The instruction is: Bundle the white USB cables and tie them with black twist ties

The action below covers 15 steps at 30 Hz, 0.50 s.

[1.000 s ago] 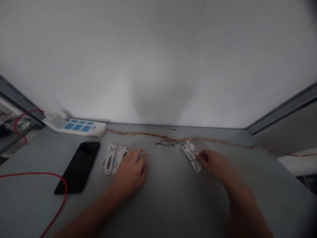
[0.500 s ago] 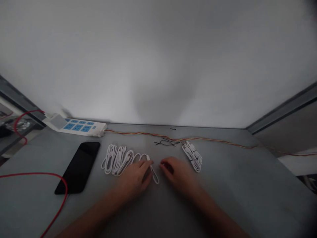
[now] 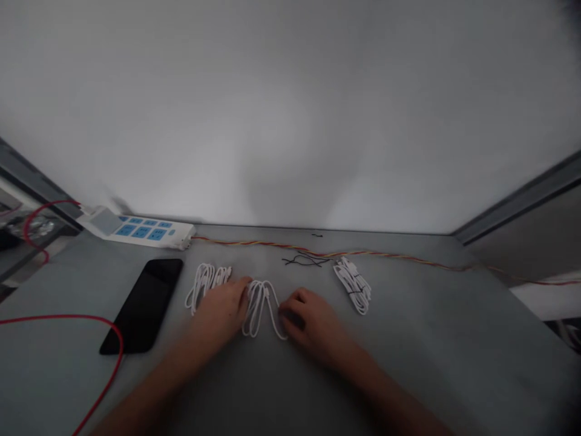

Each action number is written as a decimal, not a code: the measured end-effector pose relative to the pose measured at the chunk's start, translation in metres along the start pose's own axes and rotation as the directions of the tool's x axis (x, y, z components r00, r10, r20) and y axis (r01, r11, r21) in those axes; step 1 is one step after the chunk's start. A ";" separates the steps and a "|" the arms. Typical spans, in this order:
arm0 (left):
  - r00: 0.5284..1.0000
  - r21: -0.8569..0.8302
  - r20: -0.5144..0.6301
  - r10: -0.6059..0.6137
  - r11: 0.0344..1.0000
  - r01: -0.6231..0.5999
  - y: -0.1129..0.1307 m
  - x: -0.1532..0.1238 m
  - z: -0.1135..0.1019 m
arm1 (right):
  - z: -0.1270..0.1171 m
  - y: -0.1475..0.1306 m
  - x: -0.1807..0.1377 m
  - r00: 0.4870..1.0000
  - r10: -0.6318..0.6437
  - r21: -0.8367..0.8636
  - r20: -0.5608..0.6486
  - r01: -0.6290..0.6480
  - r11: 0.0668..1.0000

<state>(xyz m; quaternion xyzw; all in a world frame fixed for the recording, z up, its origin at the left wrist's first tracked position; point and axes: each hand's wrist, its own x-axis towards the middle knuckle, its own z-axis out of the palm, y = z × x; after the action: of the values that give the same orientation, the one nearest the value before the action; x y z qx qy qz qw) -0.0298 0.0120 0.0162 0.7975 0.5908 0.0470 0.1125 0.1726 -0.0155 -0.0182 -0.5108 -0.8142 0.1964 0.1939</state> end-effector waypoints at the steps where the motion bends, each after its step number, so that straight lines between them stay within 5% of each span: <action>1: 0.999 -0.055 -0.010 0.034 0.998 -0.034 0.000 0.000 0.002 | -0.004 0.001 -0.001 1.000 0.007 -0.039 -0.007 -0.007 0.999; 7: 0.997 -0.236 0.004 0.077 0.969 -0.074 -0.004 0.003 0.008 | -0.009 0.005 0.000 0.990 0.112 -0.221 -0.086 -0.129 0.967; 15: 0.997 -0.212 -0.024 0.069 0.975 -0.072 0.003 0.000 0.013 | -0.003 0.011 0.000 0.986 0.164 -0.025 -0.011 -0.164 0.986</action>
<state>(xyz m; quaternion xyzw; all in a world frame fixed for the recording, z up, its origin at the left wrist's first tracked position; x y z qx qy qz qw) -0.0248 0.0094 0.0043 0.8009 0.5547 0.1206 0.1906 0.1822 -0.0109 -0.0212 -0.5793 -0.7710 0.1991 0.1741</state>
